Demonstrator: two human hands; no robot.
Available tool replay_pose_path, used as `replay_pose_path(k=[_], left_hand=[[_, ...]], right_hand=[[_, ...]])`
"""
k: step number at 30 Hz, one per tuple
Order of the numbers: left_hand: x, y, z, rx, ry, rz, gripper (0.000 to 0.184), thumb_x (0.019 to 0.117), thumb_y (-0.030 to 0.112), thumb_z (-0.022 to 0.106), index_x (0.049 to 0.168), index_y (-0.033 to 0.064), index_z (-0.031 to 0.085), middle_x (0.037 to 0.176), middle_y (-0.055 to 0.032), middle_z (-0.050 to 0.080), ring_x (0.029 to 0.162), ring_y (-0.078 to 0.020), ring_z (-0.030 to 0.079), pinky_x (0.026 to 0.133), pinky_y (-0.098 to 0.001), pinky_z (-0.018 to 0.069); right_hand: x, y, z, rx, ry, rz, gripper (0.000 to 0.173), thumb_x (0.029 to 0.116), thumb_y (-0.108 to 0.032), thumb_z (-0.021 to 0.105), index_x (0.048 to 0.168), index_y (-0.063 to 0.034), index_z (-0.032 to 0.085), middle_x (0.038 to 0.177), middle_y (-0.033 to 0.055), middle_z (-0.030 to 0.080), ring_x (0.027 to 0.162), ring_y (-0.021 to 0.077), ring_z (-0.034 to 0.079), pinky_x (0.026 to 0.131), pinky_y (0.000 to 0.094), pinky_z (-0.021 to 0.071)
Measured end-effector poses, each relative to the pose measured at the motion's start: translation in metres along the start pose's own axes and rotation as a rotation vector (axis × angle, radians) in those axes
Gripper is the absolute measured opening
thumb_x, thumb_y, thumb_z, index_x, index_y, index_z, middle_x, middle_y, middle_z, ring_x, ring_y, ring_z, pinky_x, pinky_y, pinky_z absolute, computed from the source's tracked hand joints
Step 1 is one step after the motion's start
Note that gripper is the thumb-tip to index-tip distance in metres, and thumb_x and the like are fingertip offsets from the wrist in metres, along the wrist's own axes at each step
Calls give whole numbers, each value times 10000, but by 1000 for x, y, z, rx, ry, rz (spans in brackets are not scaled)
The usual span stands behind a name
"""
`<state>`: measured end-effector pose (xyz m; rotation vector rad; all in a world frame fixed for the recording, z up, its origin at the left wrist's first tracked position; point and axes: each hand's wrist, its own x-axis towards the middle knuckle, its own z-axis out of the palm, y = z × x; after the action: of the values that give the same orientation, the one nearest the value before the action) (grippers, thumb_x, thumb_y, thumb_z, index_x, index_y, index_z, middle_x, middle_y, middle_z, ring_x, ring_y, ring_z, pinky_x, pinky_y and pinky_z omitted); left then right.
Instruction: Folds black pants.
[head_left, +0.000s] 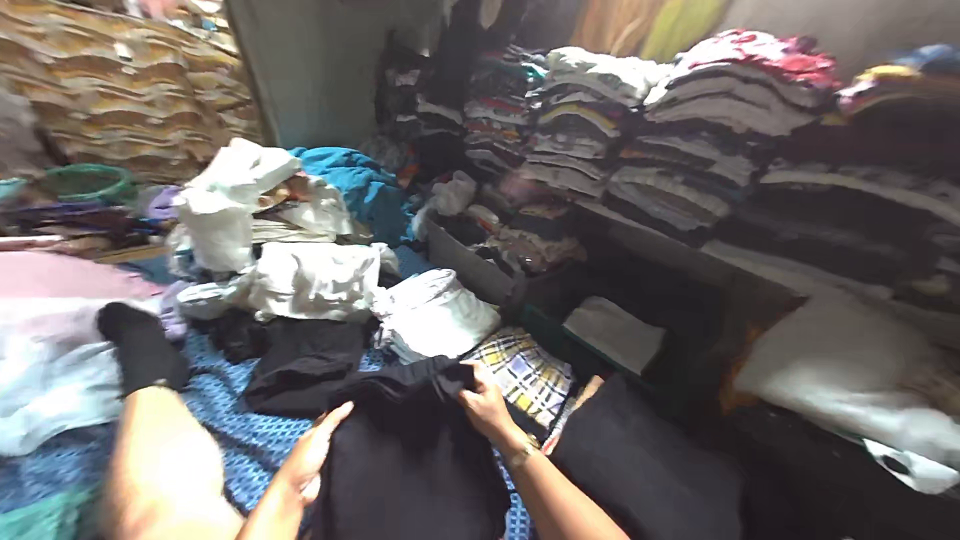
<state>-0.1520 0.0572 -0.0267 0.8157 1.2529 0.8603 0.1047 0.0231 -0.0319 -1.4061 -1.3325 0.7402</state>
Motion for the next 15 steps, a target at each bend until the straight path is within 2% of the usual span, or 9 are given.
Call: replay_pose_path(k=[2,4,6,8,9,11,12,13,15], left_hand=[[6,-7,-3,-1,-25,-8,404,1100,373,407,1331,82,565,1119,-64,700,988,-122,685,849,-361,581],[7,-9,-6,-10,-41,-11,415,1103,398,384,1311,93,575,1084,-44,711,957,-109,698,820,-349,595],[6,-9,-8,-29,-67,-13,411,1108,403,360,1299,108,573,1057,-29,716,935,-97,704,799,-337,604],[1,-10,-11,-64,-88,-24,390,1112,394,349,1269,123,580,1018,-14,726,907,-91,715,776,-328,617],[-1,-10,-12,-76,-94,-26,376,1112,381,353,1269,122,576,1016,-11,725,907,-92,715,778,-325,616],[0,-11,-12,-79,-68,-3,338,1105,341,397,1288,111,563,1024,-10,720,907,-81,712,780,-307,613],[0,-11,-11,-69,-46,21,336,1099,315,425,1335,101,533,1057,-15,707,920,-69,703,791,-293,605],[-2,-10,-9,-55,-26,49,363,1096,288,442,1402,96,480,1111,-18,684,948,-50,686,813,-273,592],[-5,-8,-5,-45,-3,100,434,1084,244,465,1490,110,393,1212,-16,644,1011,-17,655,854,-237,569]], right_hand=[[12,2,1,29,12,227,279,994,-211,651,1115,38,686,1148,170,666,1073,217,644,975,409,520],[17,8,6,26,-10,341,347,1018,-274,632,1184,30,657,1065,183,707,1000,244,686,941,461,533],[15,5,9,54,-18,359,474,1000,-259,661,1358,25,534,1190,223,674,1115,277,663,1008,473,512],[14,3,10,138,-6,404,645,955,-248,719,1463,19,424,1300,262,613,1189,301,624,1032,468,499],[15,1,9,176,-17,448,647,949,-247,730,1457,29,439,1305,261,607,1185,291,618,1028,457,495],[18,-3,6,197,-50,496,472,944,-232,742,1290,50,590,1124,193,683,997,208,669,914,395,544],[20,-5,4,206,-70,480,398,937,-193,745,1224,54,621,1068,171,693,942,185,673,882,378,552],[20,-7,3,225,-78,442,344,924,-144,747,1180,54,631,1040,158,692,913,171,673,862,365,557],[19,-13,0,310,-116,380,362,910,-76,734,1212,57,587,1072,151,679,931,152,673,869,340,566]])
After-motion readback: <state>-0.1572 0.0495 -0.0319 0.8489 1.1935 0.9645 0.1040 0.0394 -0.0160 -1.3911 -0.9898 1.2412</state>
